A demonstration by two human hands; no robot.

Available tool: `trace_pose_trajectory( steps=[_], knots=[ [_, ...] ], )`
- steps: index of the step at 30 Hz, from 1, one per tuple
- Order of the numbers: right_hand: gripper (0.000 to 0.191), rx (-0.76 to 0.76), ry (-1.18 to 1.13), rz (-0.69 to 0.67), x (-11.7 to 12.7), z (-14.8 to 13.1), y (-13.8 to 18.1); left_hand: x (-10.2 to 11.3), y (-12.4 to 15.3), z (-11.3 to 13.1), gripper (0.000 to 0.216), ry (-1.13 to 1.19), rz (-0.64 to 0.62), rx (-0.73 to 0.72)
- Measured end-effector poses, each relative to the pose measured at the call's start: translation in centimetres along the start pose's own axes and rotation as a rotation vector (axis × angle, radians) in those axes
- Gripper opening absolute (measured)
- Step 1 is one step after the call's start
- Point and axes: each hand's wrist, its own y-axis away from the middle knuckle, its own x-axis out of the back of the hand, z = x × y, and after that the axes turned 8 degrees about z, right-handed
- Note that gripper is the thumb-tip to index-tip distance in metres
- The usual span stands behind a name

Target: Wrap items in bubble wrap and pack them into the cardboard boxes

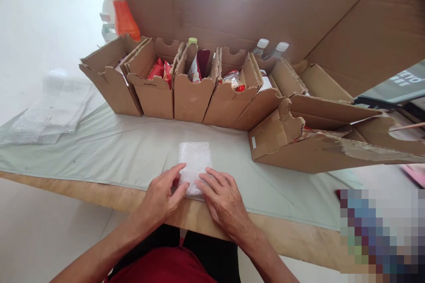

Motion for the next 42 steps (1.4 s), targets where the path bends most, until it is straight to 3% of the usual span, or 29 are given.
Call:
trace_pose_trajectory(
  steps=[2,5,8,11,14,17,20,25,28,30,32,34,36,38,40,42],
  knots=[
    [0.031,-0.016,-0.076,-0.054,0.7,-0.1,-0.6,0.7,0.8,0.3,0.039,-0.076,0.082,-0.171],
    [0.029,-0.105,-0.232,-0.213,2.4,-0.5,-1.5,1.7,1.8,0.8,0.037,-0.092,0.011,-0.347],
    [0.03,-0.211,-0.303,-0.266,3.4,-0.4,-1.8,1.7,1.3,0.5,0.028,-0.008,-0.069,-0.314],
    [0.03,-0.259,-0.168,-0.121,3.2,-0.1,-1.4,0.5,-0.5,-0.5,0.024,0.014,-0.075,-0.219],
    [0.031,-0.164,-0.003,0.034,2.3,-0.3,-1.2,-0.8,-2.4,-1.3,0.025,-0.071,-0.032,-0.192],
    [0.034,-0.079,-0.005,-0.045,1.2,-0.3,-1.7,-1.1,-3.0,-1.6,0.024,-0.142,0.041,-0.173],
    [0.03,-0.186,-0.092,-0.064,0.4,0.4,-2.3,-0.4,-1.7,-1.1,0.028,-0.036,0.102,-0.026],
    [0.026,-0.529,-0.483,0.052,1.2,-0.5,-2.0,-0.7,1.7,1.0,0.055,0.484,0.125,0.522],
    [0.027,-0.699,-0.828,0.02,2.0,-2.3,-1.2,-2.0,2.8,2.4,0.068,0.668,0.068,0.664],
    [0.026,-0.743,-0.872,0.016,2.6,-2.6,-0.4,-2.6,3.0,3.0,0.069,0.655,0.036,0.676],
    [0.028,-0.757,-0.778,0.042,3.7,-2.0,0.6,-2.9,3.0,3.3,0.063,0.53,0.013,0.595],
    [0.049,-0.767,-0.764,0.01,5.2,-0.7,1.6,-3.3,2.9,3.3,0.06,0.374,-0.057,0.438],
    [0.081,-0.769,-0.87,-0.099,6.8,0.7,2.4,-4.1,2.5,3.3,0.07,0.281,-0.186,0.21],
    [0.093,-0.741,-0.924,-0.194,8.2,1.8,2.9,-5.5,2.0,3.6,0.086,0.255,-0.274,-0.055],
    [0.069,-0.706,-0.852,-0.224,9.4,2.3,3.1,-7.0,1.3,4.2,0.095,0.241,-0.262,-0.278],
    [0.038,-0.69,-0.74,-0.226,10.5,2.6,3.2,-8.1,0.4,5.3,0.098,0.214,-0.264,-0.4]
  ],
)
